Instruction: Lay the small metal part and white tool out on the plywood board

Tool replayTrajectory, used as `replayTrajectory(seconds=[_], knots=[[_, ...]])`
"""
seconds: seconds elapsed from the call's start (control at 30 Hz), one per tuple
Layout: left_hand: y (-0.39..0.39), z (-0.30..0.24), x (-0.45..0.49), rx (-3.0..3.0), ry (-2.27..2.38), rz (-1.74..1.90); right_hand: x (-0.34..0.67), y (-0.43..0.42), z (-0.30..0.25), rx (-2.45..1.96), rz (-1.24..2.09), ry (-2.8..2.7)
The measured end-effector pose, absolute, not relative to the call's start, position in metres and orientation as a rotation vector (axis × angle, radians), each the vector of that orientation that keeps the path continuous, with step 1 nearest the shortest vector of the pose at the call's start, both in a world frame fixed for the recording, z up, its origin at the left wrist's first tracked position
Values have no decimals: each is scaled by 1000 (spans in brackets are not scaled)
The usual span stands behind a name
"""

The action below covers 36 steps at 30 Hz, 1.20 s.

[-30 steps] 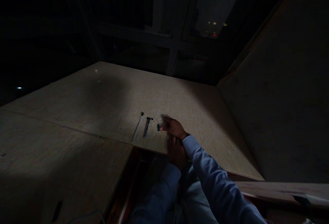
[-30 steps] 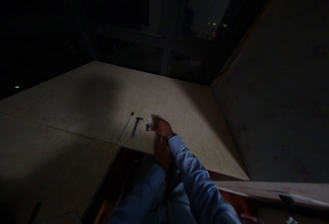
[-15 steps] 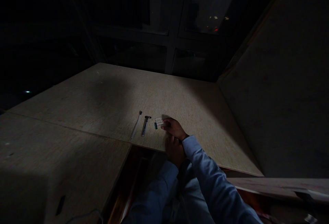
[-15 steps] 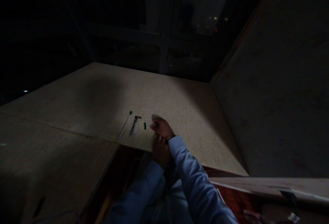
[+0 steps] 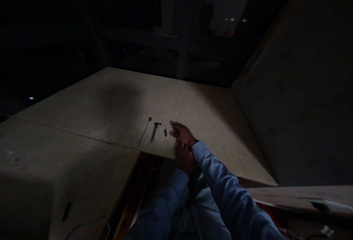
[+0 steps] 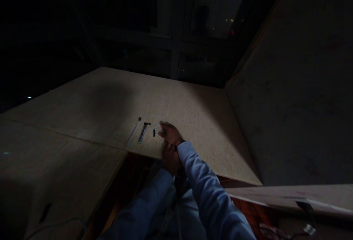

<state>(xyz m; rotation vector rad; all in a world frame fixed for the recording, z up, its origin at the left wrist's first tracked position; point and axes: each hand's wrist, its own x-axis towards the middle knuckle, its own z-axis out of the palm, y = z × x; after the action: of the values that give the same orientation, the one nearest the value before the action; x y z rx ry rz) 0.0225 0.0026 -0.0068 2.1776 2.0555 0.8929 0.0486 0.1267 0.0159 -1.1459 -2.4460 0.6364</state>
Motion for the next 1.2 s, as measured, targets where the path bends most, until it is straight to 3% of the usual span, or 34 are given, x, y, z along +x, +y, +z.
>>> replayTrajectory(seconds=[0.47, 0.83, 1.2], knots=[[2, -18, 25, 2088, 2040, 1093, 37, 111, 32, -997, 419, -2632], [0, -9, 24, 2058, 1967, 1056, 27, 119, 26, -917, 467, -2565], [1, -19, 27, 2115, 2051, 1080, 42, 114, 32, -1056, 390, -2521]])
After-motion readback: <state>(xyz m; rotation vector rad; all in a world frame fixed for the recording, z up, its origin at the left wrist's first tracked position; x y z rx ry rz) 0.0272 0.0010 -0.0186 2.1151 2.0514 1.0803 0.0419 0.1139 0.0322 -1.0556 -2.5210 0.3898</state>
